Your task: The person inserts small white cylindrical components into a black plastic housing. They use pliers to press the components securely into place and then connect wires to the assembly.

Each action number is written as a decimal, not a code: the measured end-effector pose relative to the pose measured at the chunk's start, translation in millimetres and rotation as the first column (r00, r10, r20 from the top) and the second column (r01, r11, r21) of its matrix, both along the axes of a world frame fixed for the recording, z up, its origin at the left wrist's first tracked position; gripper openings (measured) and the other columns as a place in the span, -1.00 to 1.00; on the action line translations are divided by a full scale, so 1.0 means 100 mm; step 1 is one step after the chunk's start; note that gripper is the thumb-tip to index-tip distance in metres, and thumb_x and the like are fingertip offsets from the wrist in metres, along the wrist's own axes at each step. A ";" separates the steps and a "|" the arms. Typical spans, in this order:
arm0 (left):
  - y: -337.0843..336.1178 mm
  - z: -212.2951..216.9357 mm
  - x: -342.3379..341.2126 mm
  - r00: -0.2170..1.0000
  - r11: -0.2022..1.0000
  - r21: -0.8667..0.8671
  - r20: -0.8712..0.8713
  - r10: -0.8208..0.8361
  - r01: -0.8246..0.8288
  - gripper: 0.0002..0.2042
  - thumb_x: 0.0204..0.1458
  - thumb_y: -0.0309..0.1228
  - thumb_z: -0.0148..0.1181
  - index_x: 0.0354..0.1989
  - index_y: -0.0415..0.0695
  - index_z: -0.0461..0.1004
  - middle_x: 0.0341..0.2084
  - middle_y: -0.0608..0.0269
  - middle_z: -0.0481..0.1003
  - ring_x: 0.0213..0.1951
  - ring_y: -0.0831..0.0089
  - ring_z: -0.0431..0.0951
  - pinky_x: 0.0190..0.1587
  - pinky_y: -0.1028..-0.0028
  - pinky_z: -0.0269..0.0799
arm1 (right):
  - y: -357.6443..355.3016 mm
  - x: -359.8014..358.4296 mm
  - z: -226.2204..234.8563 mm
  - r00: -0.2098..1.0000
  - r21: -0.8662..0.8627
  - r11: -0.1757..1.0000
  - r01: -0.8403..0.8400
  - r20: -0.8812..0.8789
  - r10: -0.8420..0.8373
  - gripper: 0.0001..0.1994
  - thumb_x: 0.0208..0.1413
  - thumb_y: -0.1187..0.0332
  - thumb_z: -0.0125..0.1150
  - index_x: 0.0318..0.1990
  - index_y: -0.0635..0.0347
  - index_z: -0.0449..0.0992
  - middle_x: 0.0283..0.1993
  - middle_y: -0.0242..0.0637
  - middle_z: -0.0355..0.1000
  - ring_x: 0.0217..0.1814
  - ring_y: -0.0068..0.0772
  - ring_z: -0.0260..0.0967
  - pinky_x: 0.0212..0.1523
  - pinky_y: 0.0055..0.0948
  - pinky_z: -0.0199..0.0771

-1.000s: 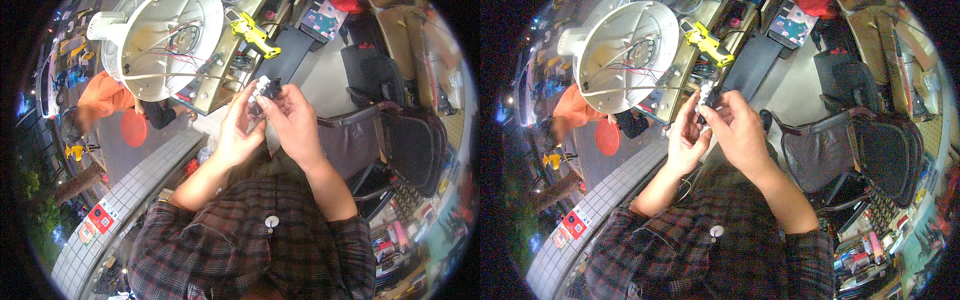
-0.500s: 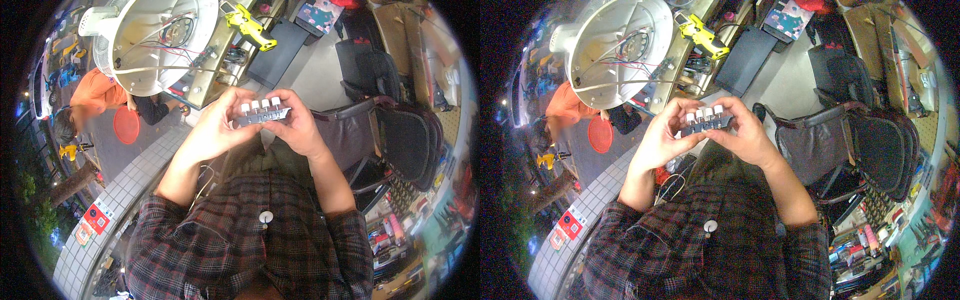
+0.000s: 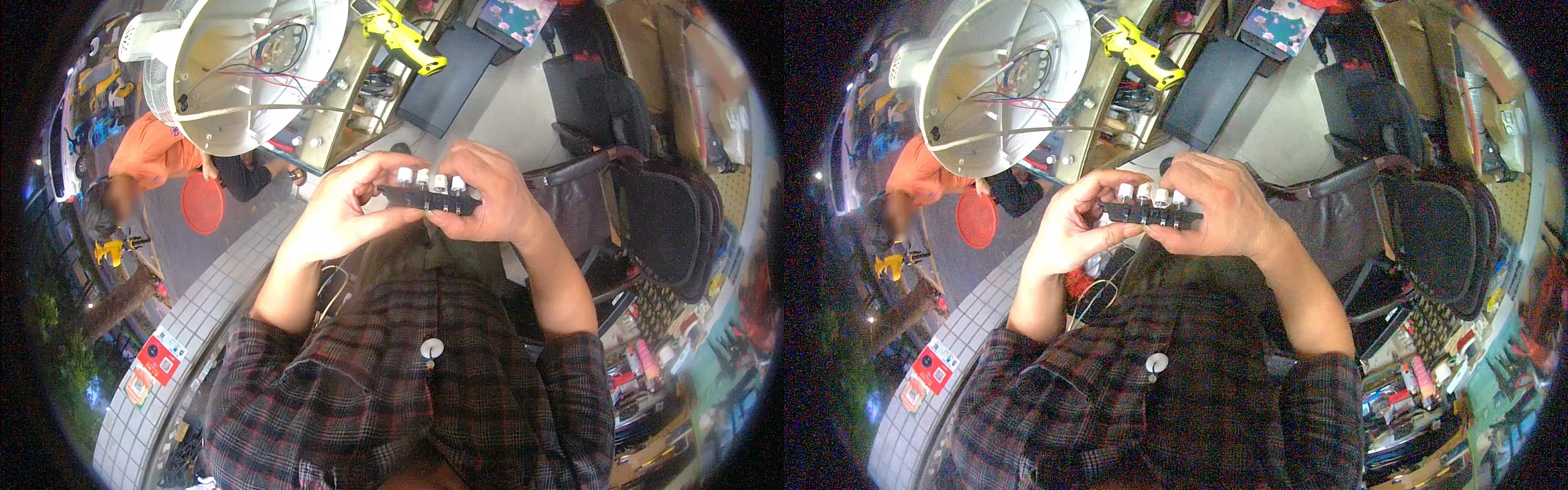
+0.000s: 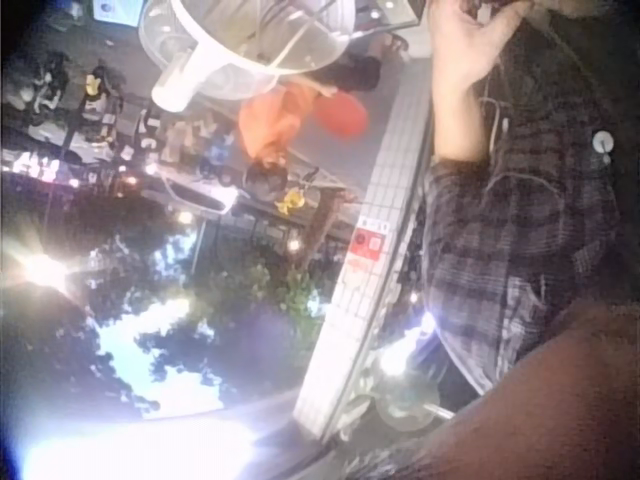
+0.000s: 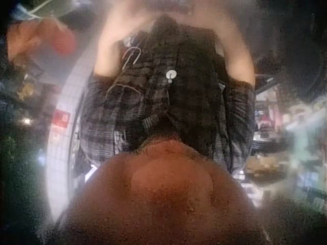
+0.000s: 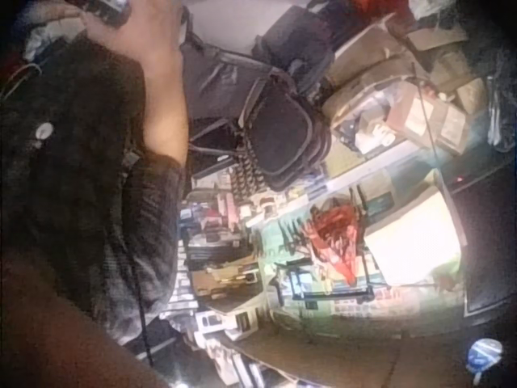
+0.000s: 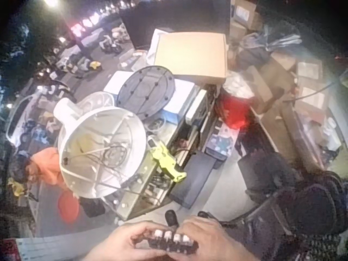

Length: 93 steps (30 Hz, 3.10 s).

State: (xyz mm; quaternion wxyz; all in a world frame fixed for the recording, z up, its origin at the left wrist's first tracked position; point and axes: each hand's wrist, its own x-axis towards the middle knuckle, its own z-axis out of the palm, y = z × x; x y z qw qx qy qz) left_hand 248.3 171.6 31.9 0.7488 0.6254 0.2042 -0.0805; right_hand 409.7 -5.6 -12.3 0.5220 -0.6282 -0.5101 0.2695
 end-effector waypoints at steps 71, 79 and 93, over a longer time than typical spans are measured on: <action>-0.05 -0.09 -0.18 0.989 0.974 -0.183 -0.095 0.116 -0.132 -0.65 0.12 -0.70 0.29 0.06 -0.28 0.37 -0.12 0.17 0.57 -0.15 0.57 0.60 -0.10 0.57 0.53 | -0.02 0.04 0.15 0.960 -0.292 0.917 -0.272 -0.153 0.236 -0.46 0.06 0.16 0.45 0.10 0.23 0.38 -0.12 -0.02 0.47 -0.08 -0.02 0.53 -0.07 -0.15 0.54; 0.00 -0.12 -0.29 1.000 1.000 -0.012 0.004 -0.004 0.004 -0.75 0.08 -0.64 0.37 -0.09 -0.28 0.48 -0.30 0.26 0.59 -0.29 0.63 0.58 -0.21 0.57 0.52 | -0.04 -0.01 0.15 0.943 -0.251 0.911 -0.329 -0.043 0.329 -0.53 0.06 0.21 0.44 0.04 0.25 0.42 -0.13 -0.09 0.43 -0.09 0.02 0.47 -0.07 -0.17 0.49; 0.00 -0.19 -0.36 0.970 0.965 0.261 0.237 -0.056 -0.008 -0.75 -0.02 -0.53 0.49 -0.19 -0.22 0.56 -0.28 0.16 0.65 -0.31 0.46 0.68 -0.24 0.48 0.59 | 0.05 -0.07 0.17 0.958 -0.105 0.953 -0.285 -0.005 0.286 -0.68 -0.03 0.31 0.41 -0.23 0.23 0.40 -0.34 -0.11 0.39 -0.30 0.05 0.46 -0.30 -0.13 0.49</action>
